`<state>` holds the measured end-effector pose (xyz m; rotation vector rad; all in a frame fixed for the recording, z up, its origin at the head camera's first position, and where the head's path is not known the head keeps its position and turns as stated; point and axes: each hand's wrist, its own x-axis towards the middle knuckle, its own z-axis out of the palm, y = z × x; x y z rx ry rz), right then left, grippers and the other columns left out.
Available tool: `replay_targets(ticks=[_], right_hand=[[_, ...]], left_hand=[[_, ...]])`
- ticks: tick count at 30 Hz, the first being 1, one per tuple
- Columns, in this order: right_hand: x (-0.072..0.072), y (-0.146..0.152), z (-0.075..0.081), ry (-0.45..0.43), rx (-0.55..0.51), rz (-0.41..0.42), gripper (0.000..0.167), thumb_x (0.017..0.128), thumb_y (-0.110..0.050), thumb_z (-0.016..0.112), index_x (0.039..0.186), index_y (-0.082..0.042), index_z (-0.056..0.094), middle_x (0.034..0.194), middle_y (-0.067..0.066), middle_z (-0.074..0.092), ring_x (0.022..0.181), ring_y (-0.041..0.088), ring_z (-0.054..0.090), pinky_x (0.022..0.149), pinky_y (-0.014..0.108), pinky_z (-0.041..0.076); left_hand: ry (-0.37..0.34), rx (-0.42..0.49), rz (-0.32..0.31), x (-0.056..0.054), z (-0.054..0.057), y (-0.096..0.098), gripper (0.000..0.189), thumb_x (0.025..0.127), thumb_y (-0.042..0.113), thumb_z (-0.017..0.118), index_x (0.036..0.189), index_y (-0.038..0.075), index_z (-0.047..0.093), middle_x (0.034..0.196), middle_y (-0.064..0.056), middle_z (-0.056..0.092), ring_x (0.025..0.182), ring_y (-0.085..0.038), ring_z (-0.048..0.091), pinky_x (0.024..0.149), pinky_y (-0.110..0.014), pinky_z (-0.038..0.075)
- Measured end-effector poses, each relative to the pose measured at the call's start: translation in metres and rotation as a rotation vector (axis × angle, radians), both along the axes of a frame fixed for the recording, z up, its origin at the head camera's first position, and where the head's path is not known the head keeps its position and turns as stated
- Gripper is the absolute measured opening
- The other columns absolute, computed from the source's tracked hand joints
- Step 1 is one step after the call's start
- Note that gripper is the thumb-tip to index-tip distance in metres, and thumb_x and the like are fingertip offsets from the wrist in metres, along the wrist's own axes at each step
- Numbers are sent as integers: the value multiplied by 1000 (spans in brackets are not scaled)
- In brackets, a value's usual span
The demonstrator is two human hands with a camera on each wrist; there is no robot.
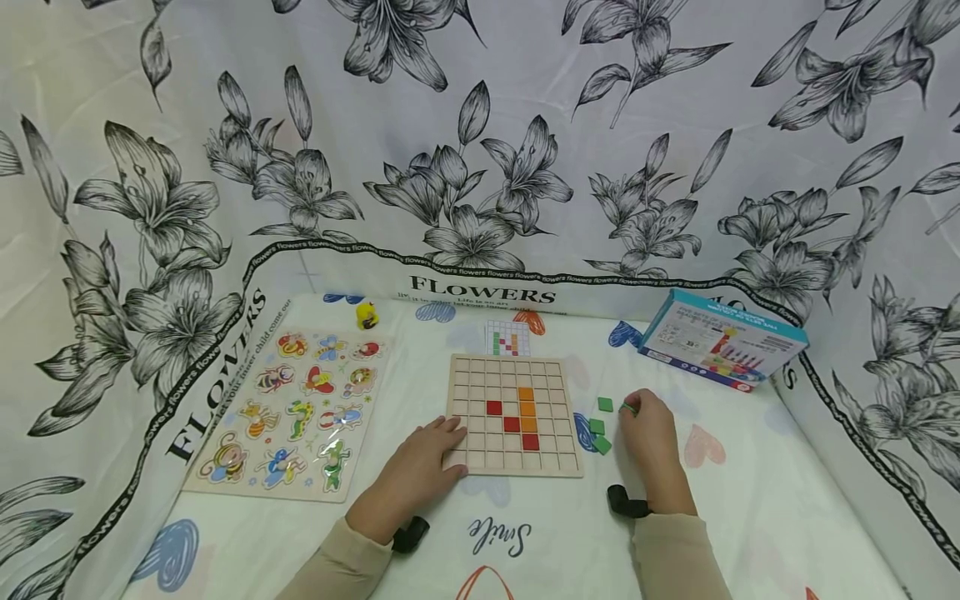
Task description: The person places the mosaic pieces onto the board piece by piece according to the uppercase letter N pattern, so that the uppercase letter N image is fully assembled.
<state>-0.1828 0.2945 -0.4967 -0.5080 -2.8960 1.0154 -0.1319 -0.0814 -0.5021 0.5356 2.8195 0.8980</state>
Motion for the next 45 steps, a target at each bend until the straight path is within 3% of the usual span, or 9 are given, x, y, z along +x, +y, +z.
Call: replay_targets(ticks=[2,6,10,16,22,26,35,39,45], right_hand=[[-2,-24,8,75,23,82,18,108,-9,59,124,-1,66,118,19,70,105,32,63,93,50,58],[-7,-83,26,182,2,329,16,108,-9,64,121,-4,72,112,11,74,100,27,68,90,46,62],[-21,-128,30,143,-33,499,10,108,-12,68,116,-11,73,109,1,73,96,20,65,90,41,63],[-51,-162,17,82,29,646,8,108,-13,69,115,-14,73,111,1,75,99,17,67,92,42,61],[-64,-176,11,41,83,619,5,107,-17,71,112,-16,73,112,2,77,101,20,69,92,44,61],[-62,-180,11,23,107,628,5,107,-16,71,111,-16,74,114,3,76,102,20,69,92,44,61],[-58,-187,10,27,165,655,15,107,-13,71,119,-11,79,126,5,72,121,26,70,107,45,61],[-57,-189,9,28,203,663,18,106,-14,72,121,-11,80,128,6,72,123,28,70,107,46,61],[-55,-186,12,27,172,648,17,107,-15,71,122,-12,79,128,6,71,121,27,70,105,46,61]], left_hand=[[2,0,2,0,0,0,61,96,22,84,151,4,65,165,-13,55,159,-41,44,131,-63,35],[1,2,7,0,1,0,60,96,21,84,150,4,65,165,-14,55,158,-41,44,131,-63,35],[-2,4,-6,1,0,1,60,96,21,84,150,3,65,165,-15,55,158,-42,44,131,-64,34],[10,7,-18,1,0,3,60,96,22,84,150,2,65,164,-16,56,158,-43,45,131,-65,35],[28,11,-20,0,1,3,59,95,20,85,148,1,66,162,-17,58,156,-44,46,129,-65,36],[31,10,-17,0,1,3,59,95,20,85,148,1,67,162,-17,58,156,-43,46,129,-65,37],[41,-3,-21,0,-1,0,59,95,21,85,148,1,67,162,-17,58,155,-44,48,129,-66,38],[42,-13,-27,0,1,-1,60,95,21,85,148,1,66,162,-17,58,155,-44,48,128,-66,38],[21,-8,-15,1,1,0,60,96,21,85,149,1,66,163,-16,56,157,-43,46,130,-65,36]])
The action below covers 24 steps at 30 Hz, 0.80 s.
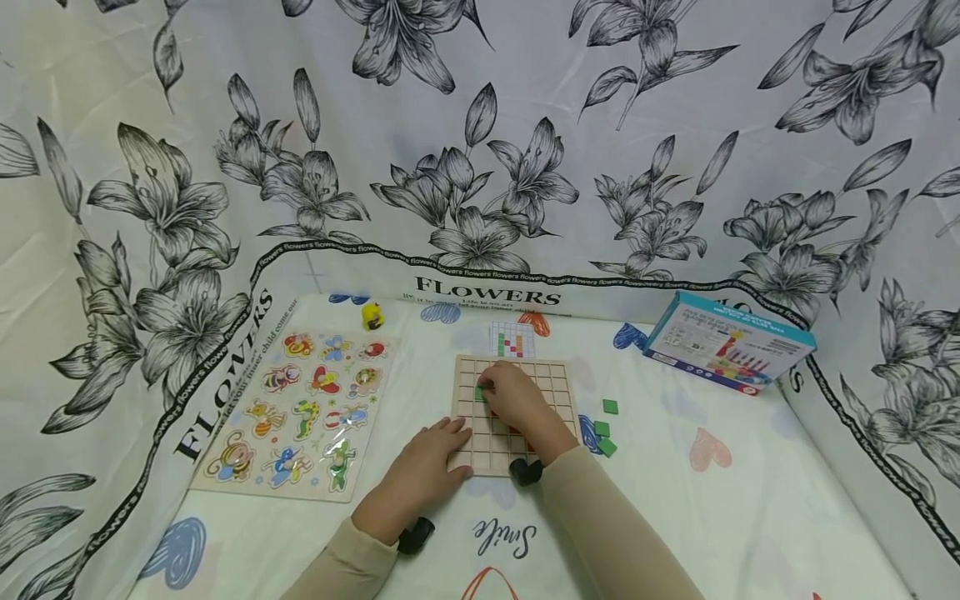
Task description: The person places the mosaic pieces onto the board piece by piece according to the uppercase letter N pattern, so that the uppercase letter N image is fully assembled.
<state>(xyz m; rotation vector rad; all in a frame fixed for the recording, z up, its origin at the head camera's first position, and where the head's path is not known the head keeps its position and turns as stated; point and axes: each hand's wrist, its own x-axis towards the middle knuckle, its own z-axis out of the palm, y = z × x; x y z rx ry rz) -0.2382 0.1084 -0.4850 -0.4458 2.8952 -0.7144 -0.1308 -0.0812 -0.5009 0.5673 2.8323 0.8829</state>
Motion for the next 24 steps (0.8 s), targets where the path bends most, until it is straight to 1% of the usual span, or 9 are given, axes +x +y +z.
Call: replay_targets(ticks=[4,7,9,11,13,17,19,21,24], right_hand=[[8,17,10,13,-123,-63,23,108,-16,69,129,-10,77,130,8,70,114,28,69,102,47,61],[17,45,20,43,-244,-148,26,108,-15,68,131,-7,76,128,10,71,103,27,64,92,44,60],[22,70,23,67,-285,-211,26,109,-14,66,131,-6,75,126,12,70,99,27,61,86,40,59],[27,100,22,72,-288,-283,27,110,-14,62,133,-5,74,129,15,69,100,28,61,84,40,58],[32,130,18,43,-270,-360,30,110,-14,59,136,-5,72,133,17,67,105,31,62,89,43,59],[39,179,5,-88,-196,-467,40,110,-13,54,149,-6,63,143,22,61,119,37,59,106,56,55],[42,195,-1,-150,-178,-474,45,110,-12,53,155,-6,59,145,24,58,121,39,57,110,60,53],[44,204,-7,-183,-174,-463,48,109,-13,55,157,-7,57,146,25,57,122,40,56,113,63,51],[47,208,-14,-185,-184,-447,47,108,-17,58,155,-9,60,144,25,58,123,41,56,114,65,50]], left_hand=[[-1,3,-4,1,-1,0,60,96,21,84,149,1,66,163,-16,56,157,-43,46,129,-65,37],[-3,-4,-2,0,-1,0,60,96,22,84,149,2,66,164,-15,56,157,-42,45,130,-65,36],[-9,-12,9,0,0,0,60,97,23,84,150,3,65,164,-14,56,158,-41,45,131,-63,36],[-13,-20,18,0,2,1,60,96,23,84,150,4,65,164,-13,56,159,-39,44,131,-62,36],[-22,-26,26,-1,3,2,60,97,24,84,151,4,65,165,-13,55,159,-39,44,132,-61,35],[-44,-32,39,-1,5,3,61,97,24,83,152,6,64,166,-11,54,160,-38,43,132,-61,34],[-49,-30,47,-1,5,4,61,97,25,83,152,7,65,166,-10,54,160,-37,42,133,-61,34],[-49,-29,52,-1,3,4,61,97,25,84,152,7,65,166,-10,55,160,-37,42,133,-61,34],[-47,-25,47,-1,0,7,61,96,25,84,152,7,65,166,-9,55,160,-37,43,132,-61,34]])
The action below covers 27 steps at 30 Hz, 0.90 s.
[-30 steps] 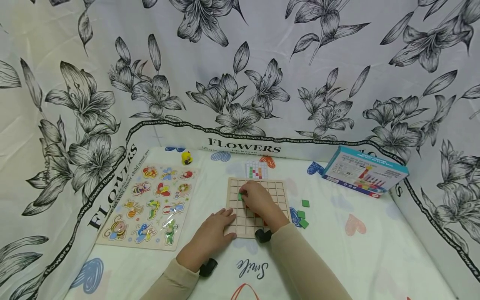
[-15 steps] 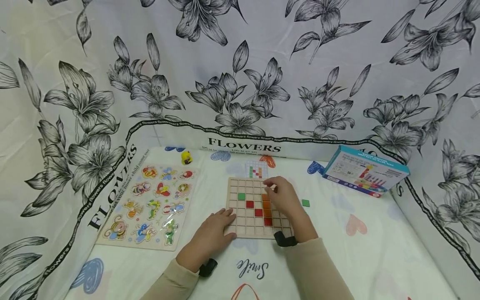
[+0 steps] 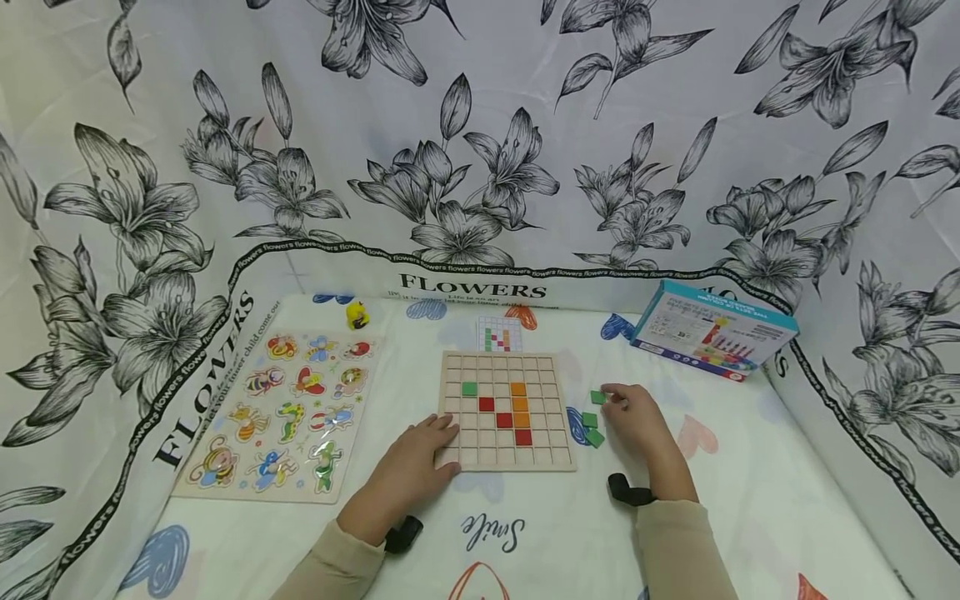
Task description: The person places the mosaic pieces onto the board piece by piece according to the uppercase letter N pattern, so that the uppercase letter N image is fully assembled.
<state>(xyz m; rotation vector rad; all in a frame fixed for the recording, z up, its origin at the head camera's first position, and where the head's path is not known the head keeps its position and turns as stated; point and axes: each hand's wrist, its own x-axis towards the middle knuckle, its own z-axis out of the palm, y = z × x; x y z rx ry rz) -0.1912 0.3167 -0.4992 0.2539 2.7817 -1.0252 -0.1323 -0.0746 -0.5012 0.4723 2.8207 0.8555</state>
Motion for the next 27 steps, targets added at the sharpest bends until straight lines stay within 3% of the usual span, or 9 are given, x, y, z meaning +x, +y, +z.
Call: replay_targets(ticks=[10,15,18,20,23,27], right_hand=[[-2,-11,-8,26,0,-56,34,105,-20,66,134,-5,67,140,23,59,123,40,56,115,64,49],[-1,-18,-5,44,-9,-105,24,105,-18,68,125,-6,62,123,18,63,110,33,58,96,49,55],[1,-39,2,128,-34,-113,18,106,-15,68,121,-7,63,113,13,65,103,29,59,87,41,53],[2,-62,9,192,-66,-67,18,106,-13,69,122,-8,66,110,11,68,101,27,61,85,38,54],[2,-104,17,245,-109,70,17,104,-11,72,121,-10,71,108,6,72,98,23,65,87,38,60],[-4,-152,21,223,-117,224,10,105,-12,72,113,-16,75,108,-1,74,97,18,66,92,40,63]], left_hand=[[2,7,-1,2,1,-2,61,96,23,84,152,6,65,165,-11,55,160,-38,43,132,-62,34],[3,7,-4,2,2,-3,61,97,23,84,152,6,65,165,-11,55,160,-38,43,132,-62,34],[9,5,-7,2,1,-3,60,96,23,84,151,6,65,165,-12,55,160,-39,43,132,-62,34],[13,2,-10,2,1,-4,60,96,23,84,151,6,65,165,-12,55,159,-39,43,132,-62,34],[13,9,-8,1,0,-4,60,96,23,84,151,6,66,165,-12,56,159,-39,44,132,-63,34],[26,26,-19,1,2,-2,59,96,21,84,149,4,66,163,-14,57,158,-41,45,131,-64,36]])
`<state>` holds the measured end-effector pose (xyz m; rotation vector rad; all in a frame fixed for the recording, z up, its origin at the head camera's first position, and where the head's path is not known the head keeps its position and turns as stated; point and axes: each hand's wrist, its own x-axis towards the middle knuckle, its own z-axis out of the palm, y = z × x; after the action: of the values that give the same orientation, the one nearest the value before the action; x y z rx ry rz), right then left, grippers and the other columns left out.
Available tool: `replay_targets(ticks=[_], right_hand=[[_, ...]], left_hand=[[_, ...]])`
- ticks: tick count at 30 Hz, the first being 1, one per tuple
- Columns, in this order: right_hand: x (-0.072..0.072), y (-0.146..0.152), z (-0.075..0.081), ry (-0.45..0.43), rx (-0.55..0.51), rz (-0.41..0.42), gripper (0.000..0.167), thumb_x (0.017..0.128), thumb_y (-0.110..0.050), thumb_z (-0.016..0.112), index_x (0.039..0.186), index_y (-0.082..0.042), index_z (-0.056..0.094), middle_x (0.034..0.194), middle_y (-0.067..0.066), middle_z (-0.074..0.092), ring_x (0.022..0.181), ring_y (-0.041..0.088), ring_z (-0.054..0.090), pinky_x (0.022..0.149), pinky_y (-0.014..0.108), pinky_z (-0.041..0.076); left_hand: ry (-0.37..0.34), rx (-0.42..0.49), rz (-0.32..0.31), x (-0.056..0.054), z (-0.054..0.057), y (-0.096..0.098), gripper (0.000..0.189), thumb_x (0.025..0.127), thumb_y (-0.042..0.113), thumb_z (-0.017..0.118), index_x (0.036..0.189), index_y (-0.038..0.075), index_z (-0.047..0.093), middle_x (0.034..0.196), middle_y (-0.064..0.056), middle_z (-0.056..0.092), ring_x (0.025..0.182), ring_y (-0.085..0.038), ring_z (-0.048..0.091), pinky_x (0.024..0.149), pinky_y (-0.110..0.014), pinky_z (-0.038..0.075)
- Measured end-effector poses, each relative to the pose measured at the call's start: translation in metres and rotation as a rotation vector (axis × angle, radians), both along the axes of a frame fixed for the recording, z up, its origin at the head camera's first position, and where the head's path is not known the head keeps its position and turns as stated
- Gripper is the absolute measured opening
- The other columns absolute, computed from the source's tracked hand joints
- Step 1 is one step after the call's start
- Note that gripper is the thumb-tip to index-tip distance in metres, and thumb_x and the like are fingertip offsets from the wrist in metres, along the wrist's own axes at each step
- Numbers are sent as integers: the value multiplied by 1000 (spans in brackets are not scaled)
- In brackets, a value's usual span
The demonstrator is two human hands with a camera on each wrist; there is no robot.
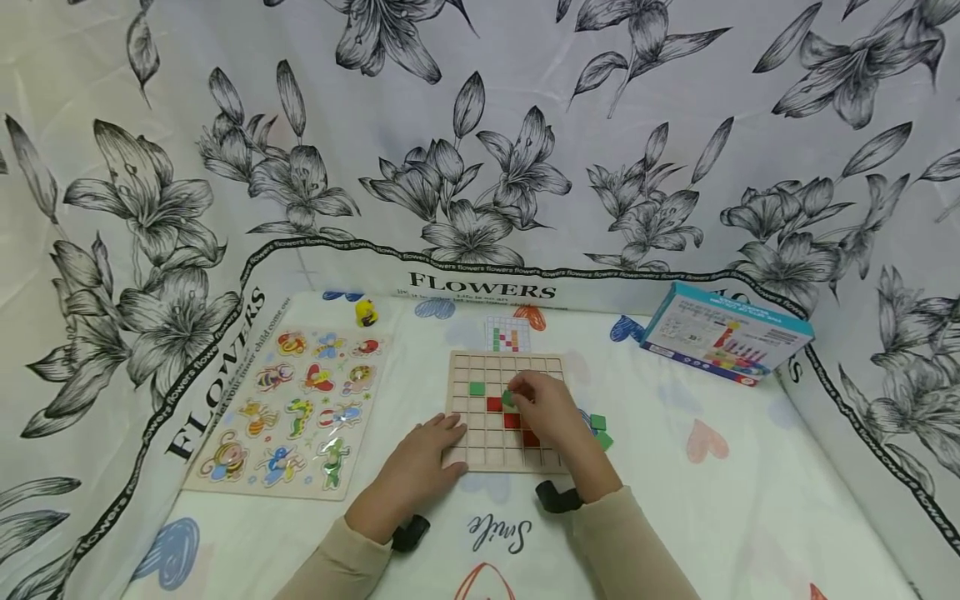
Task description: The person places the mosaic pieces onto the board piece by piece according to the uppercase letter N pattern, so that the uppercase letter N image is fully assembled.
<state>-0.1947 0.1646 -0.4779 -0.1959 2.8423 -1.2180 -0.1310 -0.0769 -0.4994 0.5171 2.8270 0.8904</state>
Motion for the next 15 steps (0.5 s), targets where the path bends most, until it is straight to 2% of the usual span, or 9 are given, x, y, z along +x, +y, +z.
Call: replay_targets(ticks=[3,7,10,15], right_hand=[[-8,-23,-2,-3,37,77,10,106,-13,70,111,-19,76,105,-4,75,92,16,65,87,39,61],[-18,-39,-6,38,107,144,9,106,-12,71,109,-17,78,102,-2,76,87,14,65,81,37,59],[-22,-46,-8,68,165,153,7,105,-12,73,107,-16,78,103,0,77,88,15,66,82,39,60],[-23,-52,-11,64,200,146,6,105,-13,74,108,-16,78,107,1,77,92,16,67,85,41,61]], left_hand=[[16,2,-17,0,1,1,58,96,20,84,148,2,67,162,-16,58,156,-43,46,129,-65,37],[31,-12,-29,-1,-1,2,58,96,21,84,148,2,67,162,-17,58,155,-43,48,128,-66,38],[29,-19,-26,-2,-3,1,58,97,22,84,149,3,66,162,-16,58,156,-43,47,129,-65,38],[20,-16,-20,-2,-3,-3,59,96,22,84,149,3,66,162,-15,57,157,-42,46,130,-65,36]])
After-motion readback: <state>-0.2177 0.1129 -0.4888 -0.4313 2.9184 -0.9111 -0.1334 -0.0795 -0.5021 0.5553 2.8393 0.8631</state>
